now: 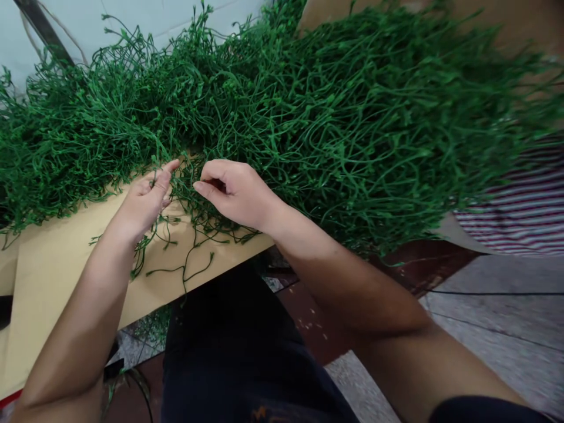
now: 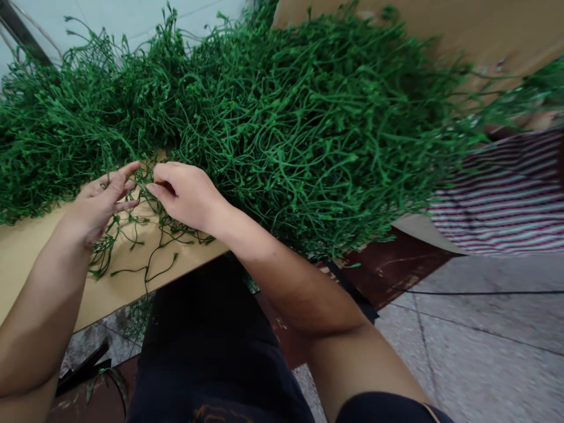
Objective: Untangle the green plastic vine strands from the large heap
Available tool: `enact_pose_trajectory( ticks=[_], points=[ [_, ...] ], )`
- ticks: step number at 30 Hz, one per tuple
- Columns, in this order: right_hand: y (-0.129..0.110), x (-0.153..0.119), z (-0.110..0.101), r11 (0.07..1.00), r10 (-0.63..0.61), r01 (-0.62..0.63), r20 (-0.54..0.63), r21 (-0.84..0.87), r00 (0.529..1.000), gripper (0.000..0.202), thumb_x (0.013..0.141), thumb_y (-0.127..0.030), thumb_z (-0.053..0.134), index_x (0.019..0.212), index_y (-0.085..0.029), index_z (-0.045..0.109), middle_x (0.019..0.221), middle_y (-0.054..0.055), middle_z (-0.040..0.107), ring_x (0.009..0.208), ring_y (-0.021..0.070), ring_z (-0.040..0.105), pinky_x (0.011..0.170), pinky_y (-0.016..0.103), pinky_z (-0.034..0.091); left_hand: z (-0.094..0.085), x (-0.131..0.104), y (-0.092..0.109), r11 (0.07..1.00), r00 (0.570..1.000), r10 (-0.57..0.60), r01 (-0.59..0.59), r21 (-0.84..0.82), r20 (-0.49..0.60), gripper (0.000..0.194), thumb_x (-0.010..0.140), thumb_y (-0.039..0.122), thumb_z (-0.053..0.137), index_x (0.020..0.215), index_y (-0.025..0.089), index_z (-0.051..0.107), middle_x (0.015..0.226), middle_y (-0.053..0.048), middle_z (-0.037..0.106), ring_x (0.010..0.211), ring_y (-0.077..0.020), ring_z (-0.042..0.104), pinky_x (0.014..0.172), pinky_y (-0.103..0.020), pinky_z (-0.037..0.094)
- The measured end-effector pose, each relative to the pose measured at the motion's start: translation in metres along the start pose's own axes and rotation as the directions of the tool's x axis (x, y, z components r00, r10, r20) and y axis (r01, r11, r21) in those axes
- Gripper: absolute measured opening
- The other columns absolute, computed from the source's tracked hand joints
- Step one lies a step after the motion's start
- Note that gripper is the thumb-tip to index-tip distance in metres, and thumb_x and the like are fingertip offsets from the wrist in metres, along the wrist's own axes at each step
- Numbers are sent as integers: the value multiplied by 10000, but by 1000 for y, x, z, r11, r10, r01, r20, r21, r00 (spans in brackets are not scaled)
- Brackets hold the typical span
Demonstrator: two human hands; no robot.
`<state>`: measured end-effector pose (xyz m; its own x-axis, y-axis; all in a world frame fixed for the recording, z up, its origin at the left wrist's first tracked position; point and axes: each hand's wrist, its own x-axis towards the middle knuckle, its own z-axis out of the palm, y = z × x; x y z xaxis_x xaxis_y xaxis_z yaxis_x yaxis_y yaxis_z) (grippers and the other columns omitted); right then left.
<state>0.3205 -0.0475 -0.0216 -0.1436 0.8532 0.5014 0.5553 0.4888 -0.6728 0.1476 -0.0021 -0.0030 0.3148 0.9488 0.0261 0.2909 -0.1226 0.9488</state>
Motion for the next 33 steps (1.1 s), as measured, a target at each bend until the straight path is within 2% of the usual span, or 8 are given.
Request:
enact_pose_trajectory(
  ticks=[3,6,11,14,17,21,27,33],
  points=[
    [0,1,3,1000,-14,14,-3,12,1000,289,840,-200,507,607,-194,336,599,-34,360,602,95,345,599,267,285,7,0,0,1000,999,13,-14,24,35,364,821,479,575,981,168,678,788,-35,619,839,-153,580,747,-273,520],
    [-1,2,6,999,-39,40,-4,13,999,293,851,-202,498,607,-193,335,603,-31,354,610,96,348,605,269,289,10,4,1,990,994,106,-106,94,1,353,835,476,548,929,162,680,862,-52,661,929,-177,585,792,-274,498],
    [0,4,8,999,-46,44,-51,-22,998,271,856,-197,504,624,-192,365,629,-25,357,627,100,359,631,271,324,-1,3,6,914,988,151,-123,387,-41,327,806,476,587,753,165,669,760,-65,671,914,-225,608,752,-266,462],
    [0,3,9,998,-43,40,-76,-46,996,248,845,-191,527,636,-190,393,677,-14,380,641,101,373,641,268,353,-9,-2,8,892,987,151,-108,438,-63,334,810,481,578,706,172,651,725,-68,661,867,-218,608,715,-260,454],
    [-3,2,13,997,-56,51,-77,-58,995,220,846,-203,531,652,-189,429,734,5,416,664,108,398,655,274,382,-8,-5,8,949,995,102,-96,301,-4,346,815,481,570,715,157,641,714,-65,648,808,-191,602,691,-252,459],
    [-10,-1,24,993,-111,108,-48,-56,993,164,871,-204,490,708,-190,492,793,27,452,729,129,444,705,291,428,3,-2,3,1000,995,-8,5,30,99,329,820,449,579,681,152,601,636,-33,572,714,-151,587,643,-244,470],
    [-18,-7,38,974,-205,192,-108,-120,973,190,889,-201,442,705,-187,486,858,55,468,867,168,449,824,366,437,12,1,1,975,996,-85,82,-208,-4,265,833,329,589,633,179,501,564,20,470,500,-71,482,470,-188,403],
    [-23,-8,38,975,-214,199,-179,-97,960,203,918,-251,412,736,-194,479,910,61,479,925,186,458,867,414,424,-1,2,7,936,992,-126,120,-330,4,291,918,409,434,769,192,558,602,0,555,592,-114,612,490,-205,457]
  ],
)
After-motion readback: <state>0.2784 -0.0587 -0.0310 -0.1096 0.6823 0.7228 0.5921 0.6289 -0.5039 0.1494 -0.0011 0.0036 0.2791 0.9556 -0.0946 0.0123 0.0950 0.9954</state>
